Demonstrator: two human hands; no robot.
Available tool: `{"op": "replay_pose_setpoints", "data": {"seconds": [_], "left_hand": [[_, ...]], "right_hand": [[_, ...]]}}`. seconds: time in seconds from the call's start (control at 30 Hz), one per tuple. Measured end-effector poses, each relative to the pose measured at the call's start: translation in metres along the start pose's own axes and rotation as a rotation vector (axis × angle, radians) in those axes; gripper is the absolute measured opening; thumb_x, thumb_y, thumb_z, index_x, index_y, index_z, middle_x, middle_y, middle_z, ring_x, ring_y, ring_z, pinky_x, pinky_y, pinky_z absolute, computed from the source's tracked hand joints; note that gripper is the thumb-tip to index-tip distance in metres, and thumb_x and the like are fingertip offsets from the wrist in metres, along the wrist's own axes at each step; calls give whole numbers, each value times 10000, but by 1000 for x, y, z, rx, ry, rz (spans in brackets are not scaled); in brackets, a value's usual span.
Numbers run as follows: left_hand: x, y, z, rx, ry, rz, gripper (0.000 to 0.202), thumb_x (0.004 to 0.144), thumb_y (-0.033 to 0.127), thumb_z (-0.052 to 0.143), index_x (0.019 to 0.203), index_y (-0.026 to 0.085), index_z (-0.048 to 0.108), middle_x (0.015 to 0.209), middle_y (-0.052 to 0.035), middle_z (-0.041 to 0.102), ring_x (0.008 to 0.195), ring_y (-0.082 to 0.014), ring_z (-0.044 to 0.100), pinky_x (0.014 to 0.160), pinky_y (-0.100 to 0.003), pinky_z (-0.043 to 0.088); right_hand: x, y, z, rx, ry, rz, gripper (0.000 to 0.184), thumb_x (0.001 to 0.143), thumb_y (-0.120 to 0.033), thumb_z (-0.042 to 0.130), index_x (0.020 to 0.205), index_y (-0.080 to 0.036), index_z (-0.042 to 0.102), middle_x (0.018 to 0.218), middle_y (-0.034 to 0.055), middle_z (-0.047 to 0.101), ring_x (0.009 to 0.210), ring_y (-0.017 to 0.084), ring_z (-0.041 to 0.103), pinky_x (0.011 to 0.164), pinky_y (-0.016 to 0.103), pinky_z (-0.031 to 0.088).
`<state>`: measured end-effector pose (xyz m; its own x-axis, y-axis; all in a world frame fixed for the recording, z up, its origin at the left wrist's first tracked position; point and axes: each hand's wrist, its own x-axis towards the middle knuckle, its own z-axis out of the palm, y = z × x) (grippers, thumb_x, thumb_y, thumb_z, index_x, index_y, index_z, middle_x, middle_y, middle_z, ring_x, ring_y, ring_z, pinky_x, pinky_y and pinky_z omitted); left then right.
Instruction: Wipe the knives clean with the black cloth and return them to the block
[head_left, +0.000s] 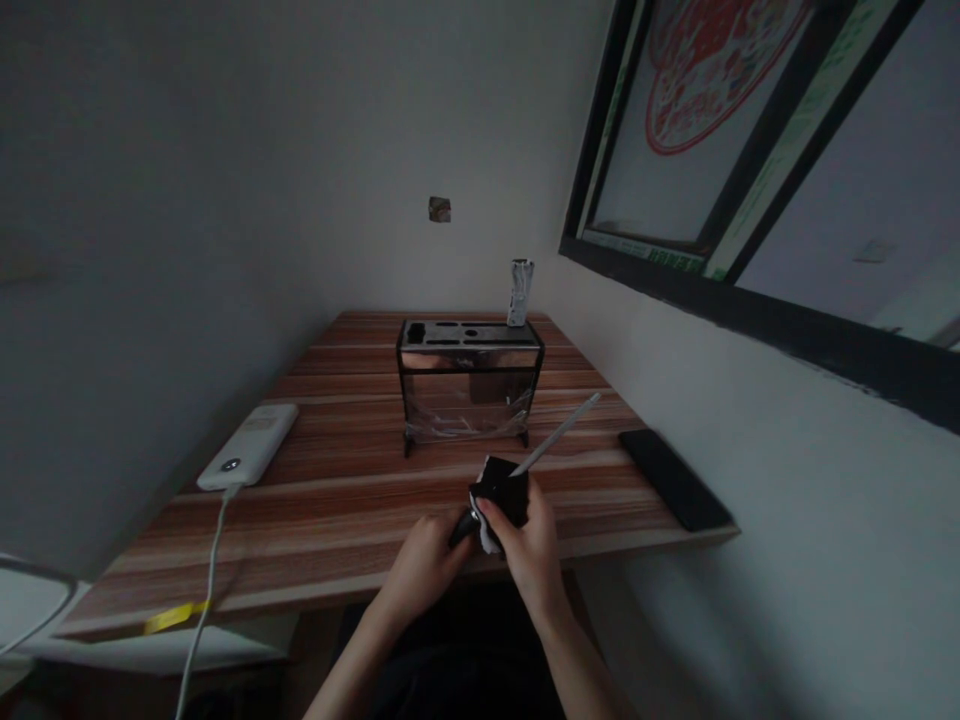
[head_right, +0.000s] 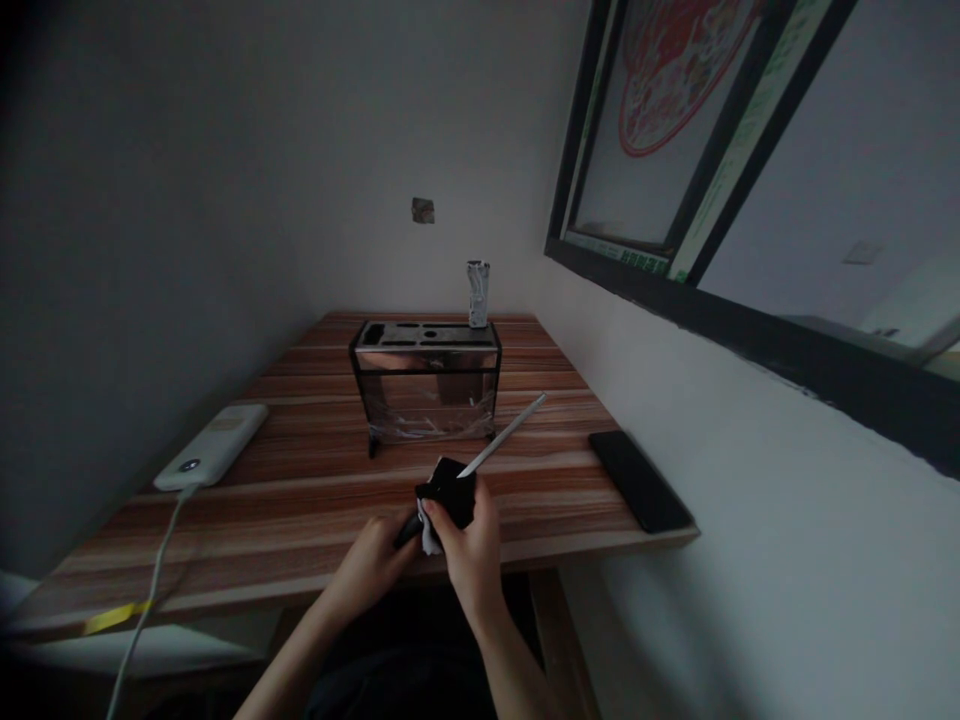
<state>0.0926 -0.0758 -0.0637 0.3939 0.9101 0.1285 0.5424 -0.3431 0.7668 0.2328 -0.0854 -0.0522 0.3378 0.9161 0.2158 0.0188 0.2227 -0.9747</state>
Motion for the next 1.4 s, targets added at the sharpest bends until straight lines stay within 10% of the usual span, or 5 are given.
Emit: {"op": "replay_pose_setpoints", "data": {"seconds": [0.47, 0.83, 1.4], "left_hand": [[1, 1, 1, 0, -30, -12, 185, 825, 154, 470, 865, 163, 650, 757, -39, 700, 682, -177, 635, 632, -217, 402], [1, 5, 0, 55, -15, -11, 212, 894, 219, 452, 891, 175, 660, 771, -50, 705, 680, -186, 647, 617, -229, 380], [-2, 6, -1, 103, -38, -37, 214, 911, 254, 464, 865, 170, 656, 759, -44, 702, 685, -187, 651, 611, -229, 365]], "right_hand": [[7, -6, -8, 48, -13, 25, 359, 653, -359, 787, 943, -176, 679, 858, 68, 751, 779, 236, 702, 690, 332, 568], [51, -22, -40, 141, 48, -20, 331, 665, -400, 790, 847, -154, 666, 675, 41, 711, 398, 111, 534, 321, 209, 404], [97, -54, -72, 260, 265, -200, 276, 635, -348, 811, 803, -152, 714, 728, 15, 714, 572, 113, 621, 488, 200, 487]]}}
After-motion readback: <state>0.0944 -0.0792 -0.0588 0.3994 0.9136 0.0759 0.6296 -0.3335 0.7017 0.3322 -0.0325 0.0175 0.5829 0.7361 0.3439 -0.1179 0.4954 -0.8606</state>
